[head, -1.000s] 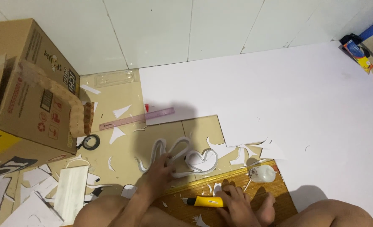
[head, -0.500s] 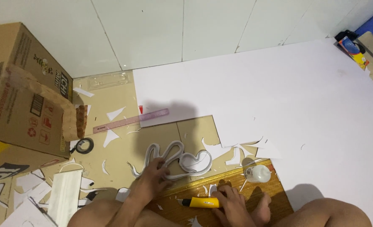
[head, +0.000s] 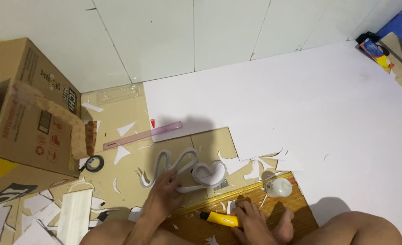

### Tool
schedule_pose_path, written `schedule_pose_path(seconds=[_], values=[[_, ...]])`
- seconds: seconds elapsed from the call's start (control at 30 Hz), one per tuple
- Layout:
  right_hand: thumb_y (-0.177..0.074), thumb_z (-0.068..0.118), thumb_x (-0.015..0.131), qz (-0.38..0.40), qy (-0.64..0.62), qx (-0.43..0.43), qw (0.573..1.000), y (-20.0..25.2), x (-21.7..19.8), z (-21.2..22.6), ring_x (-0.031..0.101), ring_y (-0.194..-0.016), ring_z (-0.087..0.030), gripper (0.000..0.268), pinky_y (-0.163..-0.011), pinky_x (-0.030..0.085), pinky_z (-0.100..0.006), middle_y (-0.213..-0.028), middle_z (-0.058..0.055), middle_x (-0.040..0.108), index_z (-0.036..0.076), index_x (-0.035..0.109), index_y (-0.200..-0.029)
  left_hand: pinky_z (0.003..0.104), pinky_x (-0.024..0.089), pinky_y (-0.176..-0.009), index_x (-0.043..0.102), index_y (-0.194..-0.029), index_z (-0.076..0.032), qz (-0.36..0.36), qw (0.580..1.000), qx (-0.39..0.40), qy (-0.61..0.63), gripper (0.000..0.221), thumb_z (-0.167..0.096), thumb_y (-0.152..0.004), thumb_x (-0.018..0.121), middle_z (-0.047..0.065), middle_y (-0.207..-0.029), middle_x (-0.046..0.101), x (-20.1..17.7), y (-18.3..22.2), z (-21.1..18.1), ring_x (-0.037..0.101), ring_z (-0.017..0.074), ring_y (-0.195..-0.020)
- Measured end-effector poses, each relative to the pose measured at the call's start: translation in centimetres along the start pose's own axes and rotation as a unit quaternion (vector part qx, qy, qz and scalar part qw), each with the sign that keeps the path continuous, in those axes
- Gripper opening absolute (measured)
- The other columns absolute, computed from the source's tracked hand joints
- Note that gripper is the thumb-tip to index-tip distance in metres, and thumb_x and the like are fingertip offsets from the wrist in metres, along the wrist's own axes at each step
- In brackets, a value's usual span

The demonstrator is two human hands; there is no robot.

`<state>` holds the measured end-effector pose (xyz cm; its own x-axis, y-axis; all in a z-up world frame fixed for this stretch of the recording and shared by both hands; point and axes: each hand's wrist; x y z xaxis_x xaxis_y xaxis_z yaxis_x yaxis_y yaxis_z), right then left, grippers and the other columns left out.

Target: Trimming the edges of a foam cut-out shape using a utility knife to achieve a clean final shape.

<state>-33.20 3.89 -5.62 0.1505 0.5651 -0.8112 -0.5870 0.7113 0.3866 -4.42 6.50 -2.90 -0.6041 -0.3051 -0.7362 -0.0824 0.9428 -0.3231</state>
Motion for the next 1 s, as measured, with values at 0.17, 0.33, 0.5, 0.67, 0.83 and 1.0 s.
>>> schedule_pose_path(seconds=[0.17,0.33,0.5,0.67,0.83,1.0], values=[[-0.075,0.017,0.069,0.006,-0.002,0.022,1.000,0.0,0.3,-0.2,0.039,-0.111,-0.022,0.044,-0.096,0.033,-0.041,-0.119,-0.002,0.039,0.017,0.050,-0.114,0.038,0.047,-0.088,0.060,-0.089,-0.009,0.038,0.997,-0.024,-0.061,0.034,-0.017,-0.060,0.075,0.012,-0.128,0.050,0.5,0.4,1.5,0.051,0.0299,-0.112],[-0.074,0.016,0.072,0.005,0.003,0.002,1.000,-0.4,1.3,-1.1,0.038,-0.115,-0.024,0.050,-0.096,0.035,-0.045,-0.119,-0.004,0.039,0.015,0.049,-0.119,0.041,0.040,-0.095,0.059,-0.105,-0.009,0.045,0.988,-0.075,-0.129,0.046,-0.021,-0.062,0.070,0.013,-0.127,0.048,0.4,1.1,3.3,0.046,0.0319,-0.115],[-0.073,0.017,0.073,-0.009,0.024,0.001,1.000,-0.4,1.5,-1.2,0.042,-0.109,-0.022,0.051,-0.090,0.038,-0.042,-0.115,-0.005,0.040,0.016,0.048,-0.118,0.037,0.044,-0.089,0.061,-0.085,-0.007,0.041,0.993,-0.095,-0.057,0.029,-0.011,-0.058,0.070,0.013,-0.124,0.048,0.4,1.4,3.4,0.049,0.0310,-0.110],[-0.076,0.021,0.071,0.005,0.032,0.008,0.999,-0.3,0.7,-0.5,0.041,-0.109,-0.021,0.048,-0.092,0.037,-0.042,-0.115,-0.004,0.040,0.016,0.049,-0.118,0.039,0.042,-0.093,0.059,-0.101,-0.012,0.083,0.985,-0.112,-0.097,0.040,-0.013,-0.062,0.071,0.011,-0.129,0.042,0.2,1.2,2.7,0.045,0.0292,-0.114],[-0.072,0.020,0.073,-0.020,0.025,-0.008,0.999,-0.5,1.8,-1.5,0.042,-0.105,-0.021,0.045,-0.085,0.038,-0.040,-0.112,-0.003,0.040,0.017,0.052,-0.112,0.040,0.046,-0.083,0.060,-0.112,-0.012,0.032,0.993,-0.076,-0.082,0.053,-0.014,-0.060,0.071,0.017,-0.122,0.047,0.1,1.2,2.0,0.052,0.0321,-0.100],[-0.071,0.023,0.074,-0.014,0.010,0.001,1.000,-1.2,2.9,-2.7,0.045,-0.102,-0.021,0.045,-0.084,0.040,-0.041,-0.108,-0.002,0.042,0.022,0.052,-0.111,0.043,0.040,-0.088,0.052,-0.123,-0.025,0.143,0.974,-0.135,-0.110,0.063,-0.021,-0.064,0.072,0.014,-0.113,0.041,0.0,1.1,1.4,0.045,0.0324,-0.103]])
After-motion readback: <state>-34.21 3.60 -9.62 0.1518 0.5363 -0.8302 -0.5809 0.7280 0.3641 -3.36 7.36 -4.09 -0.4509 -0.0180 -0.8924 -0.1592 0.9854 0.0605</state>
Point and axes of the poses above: each hand's wrist, its own y-axis away from the middle knuckle, its own x-axis out of the palm, z = x × y
